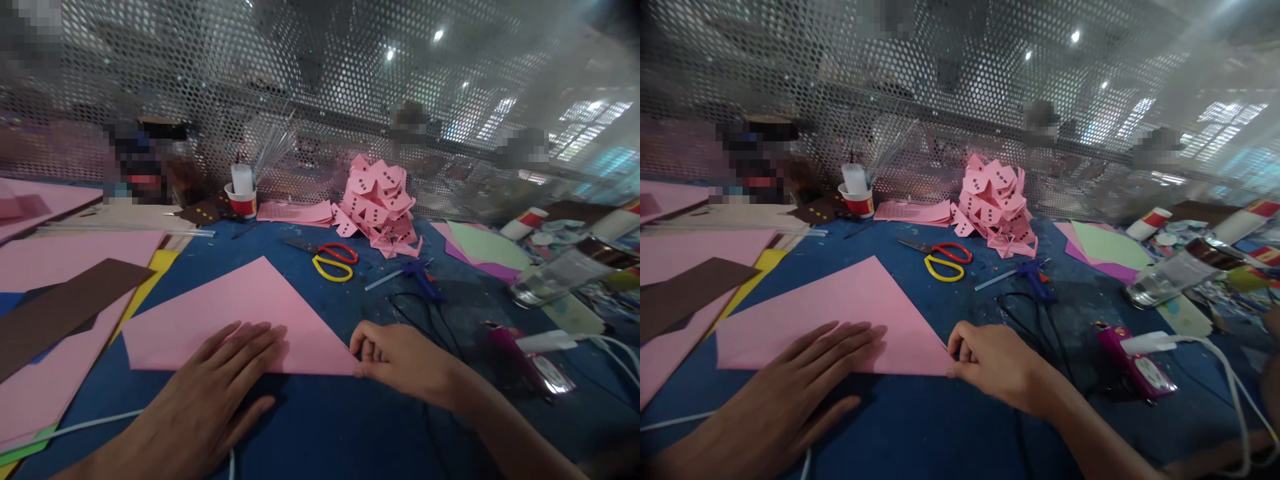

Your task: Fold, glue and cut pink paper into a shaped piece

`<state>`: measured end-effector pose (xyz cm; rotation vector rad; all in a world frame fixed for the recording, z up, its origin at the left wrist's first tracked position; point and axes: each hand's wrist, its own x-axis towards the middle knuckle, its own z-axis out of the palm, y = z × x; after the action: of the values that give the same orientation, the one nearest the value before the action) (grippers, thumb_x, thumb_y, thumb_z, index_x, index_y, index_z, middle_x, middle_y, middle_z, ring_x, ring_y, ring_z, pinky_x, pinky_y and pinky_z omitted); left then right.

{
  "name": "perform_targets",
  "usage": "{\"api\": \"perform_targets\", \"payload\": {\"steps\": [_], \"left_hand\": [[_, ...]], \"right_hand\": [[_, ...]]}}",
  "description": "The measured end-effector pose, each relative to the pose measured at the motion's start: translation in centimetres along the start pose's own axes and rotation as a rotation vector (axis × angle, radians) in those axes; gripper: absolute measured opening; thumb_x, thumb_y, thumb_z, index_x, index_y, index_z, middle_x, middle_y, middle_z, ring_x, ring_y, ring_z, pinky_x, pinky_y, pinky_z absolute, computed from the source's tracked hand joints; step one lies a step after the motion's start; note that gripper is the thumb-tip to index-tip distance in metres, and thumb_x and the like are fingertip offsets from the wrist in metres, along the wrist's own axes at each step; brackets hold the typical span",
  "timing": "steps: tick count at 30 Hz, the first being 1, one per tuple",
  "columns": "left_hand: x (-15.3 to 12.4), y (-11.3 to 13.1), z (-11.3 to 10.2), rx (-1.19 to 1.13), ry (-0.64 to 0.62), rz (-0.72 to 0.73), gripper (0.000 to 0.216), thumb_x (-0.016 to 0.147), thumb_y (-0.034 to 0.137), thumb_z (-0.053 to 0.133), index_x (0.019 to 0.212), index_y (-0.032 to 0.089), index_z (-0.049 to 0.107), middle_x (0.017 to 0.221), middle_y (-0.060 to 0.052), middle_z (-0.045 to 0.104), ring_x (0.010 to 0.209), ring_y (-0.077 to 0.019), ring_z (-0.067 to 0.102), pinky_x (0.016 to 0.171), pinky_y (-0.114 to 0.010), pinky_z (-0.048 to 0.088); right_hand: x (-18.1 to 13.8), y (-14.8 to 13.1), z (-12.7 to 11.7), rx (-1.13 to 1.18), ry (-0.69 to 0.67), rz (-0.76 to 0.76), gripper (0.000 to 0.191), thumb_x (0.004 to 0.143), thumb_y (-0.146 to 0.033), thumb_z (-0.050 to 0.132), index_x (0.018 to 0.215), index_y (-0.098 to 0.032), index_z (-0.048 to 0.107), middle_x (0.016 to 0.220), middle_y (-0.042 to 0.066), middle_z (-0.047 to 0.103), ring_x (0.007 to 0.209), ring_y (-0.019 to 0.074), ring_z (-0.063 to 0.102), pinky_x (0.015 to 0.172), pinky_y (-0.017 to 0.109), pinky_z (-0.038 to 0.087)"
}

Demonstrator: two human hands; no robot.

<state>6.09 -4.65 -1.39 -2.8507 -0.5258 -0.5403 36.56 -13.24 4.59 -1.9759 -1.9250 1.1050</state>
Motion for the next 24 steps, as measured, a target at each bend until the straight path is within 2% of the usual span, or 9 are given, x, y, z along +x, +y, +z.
{"api": "perform_targets", "payload": {"steps": [18,24], "left_hand": [[-0.8,-0.6,1.0,-0.026,-0.064,-0.003,0.068,0.096,0.054,0.054,0.155,0.024,0.038,0.16,0.0,0.042,0.141,-0.0232,0.046,0.125,-0.039,0.017],[-0.5,-0.4,0.5,-0.029,-0.061,0.001,0.068,0.097,0.053,0.055,0.156,0.024,0.038,0.157,-0.001,0.047,0.139,-0.0229,0.048,0.125,-0.038,0.017]], "right_hand": [[-0.4,0.7,-0.2,0.021,0.018,-0.074,0.014,0.088,-0.028,0.066,0.102,-0.024,0.064,0.083,-0.004,0.073,0.078,0.0137,0.067,0.068,0.024,0.04],[-0.3,0.8,0.0,0.017,0.029,-0.069,0.013,0.088,-0.026,0.066,0.1,-0.023,0.065,0.081,-0.004,0.073,0.076,0.0138,0.067,0.067,0.024,0.04]]}}
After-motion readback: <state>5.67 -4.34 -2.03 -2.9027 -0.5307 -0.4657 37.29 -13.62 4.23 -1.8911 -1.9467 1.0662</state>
